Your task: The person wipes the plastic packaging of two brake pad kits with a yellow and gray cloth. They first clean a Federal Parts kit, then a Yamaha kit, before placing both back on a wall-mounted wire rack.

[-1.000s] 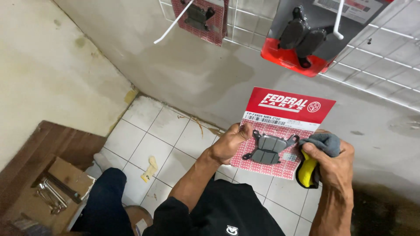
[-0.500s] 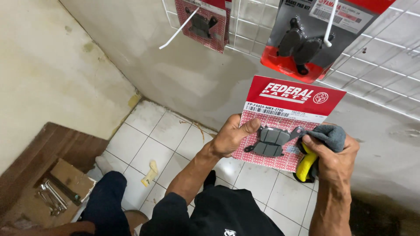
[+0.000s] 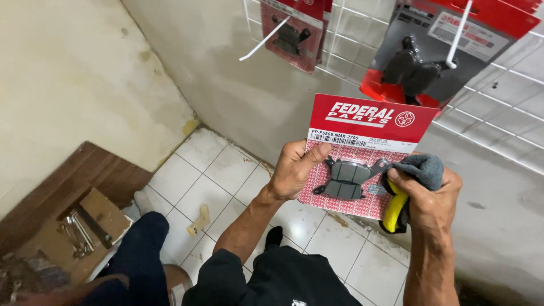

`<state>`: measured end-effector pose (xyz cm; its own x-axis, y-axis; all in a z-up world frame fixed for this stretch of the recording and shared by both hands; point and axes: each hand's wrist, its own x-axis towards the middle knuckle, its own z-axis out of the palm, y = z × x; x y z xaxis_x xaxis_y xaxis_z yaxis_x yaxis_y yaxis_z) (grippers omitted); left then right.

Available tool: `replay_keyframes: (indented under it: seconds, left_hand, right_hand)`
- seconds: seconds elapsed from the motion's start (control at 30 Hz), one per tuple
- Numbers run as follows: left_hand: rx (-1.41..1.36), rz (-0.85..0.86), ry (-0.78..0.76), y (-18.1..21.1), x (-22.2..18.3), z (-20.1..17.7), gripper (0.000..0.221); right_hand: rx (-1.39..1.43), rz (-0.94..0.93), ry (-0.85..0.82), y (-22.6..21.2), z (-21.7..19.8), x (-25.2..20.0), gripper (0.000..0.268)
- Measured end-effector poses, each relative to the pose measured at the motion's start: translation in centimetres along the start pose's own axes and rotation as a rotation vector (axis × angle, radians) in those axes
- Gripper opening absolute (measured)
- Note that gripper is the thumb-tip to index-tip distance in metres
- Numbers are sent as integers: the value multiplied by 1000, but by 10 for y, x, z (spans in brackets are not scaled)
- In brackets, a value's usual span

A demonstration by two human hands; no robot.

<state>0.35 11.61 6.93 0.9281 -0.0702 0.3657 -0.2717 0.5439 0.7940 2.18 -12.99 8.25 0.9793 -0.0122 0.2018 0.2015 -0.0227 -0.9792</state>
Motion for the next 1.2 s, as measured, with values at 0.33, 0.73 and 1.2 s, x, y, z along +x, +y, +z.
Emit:
replay_keyframes:
  seconds: [0.33, 0.73, 1.2]
  left_hand:
    - [55, 72, 89, 28, -9, -32, 23]
    - [147, 172, 188, 57, -4, -63, 22]
    - [374, 299, 236, 102, 30, -103, 21]
  right_hand:
    - [47, 25, -140, -10, 47, 21, 18]
    - [31, -22, -233, -24, 94, 42, 15]
    - [10, -110, -321, -49, 156, 84, 13]
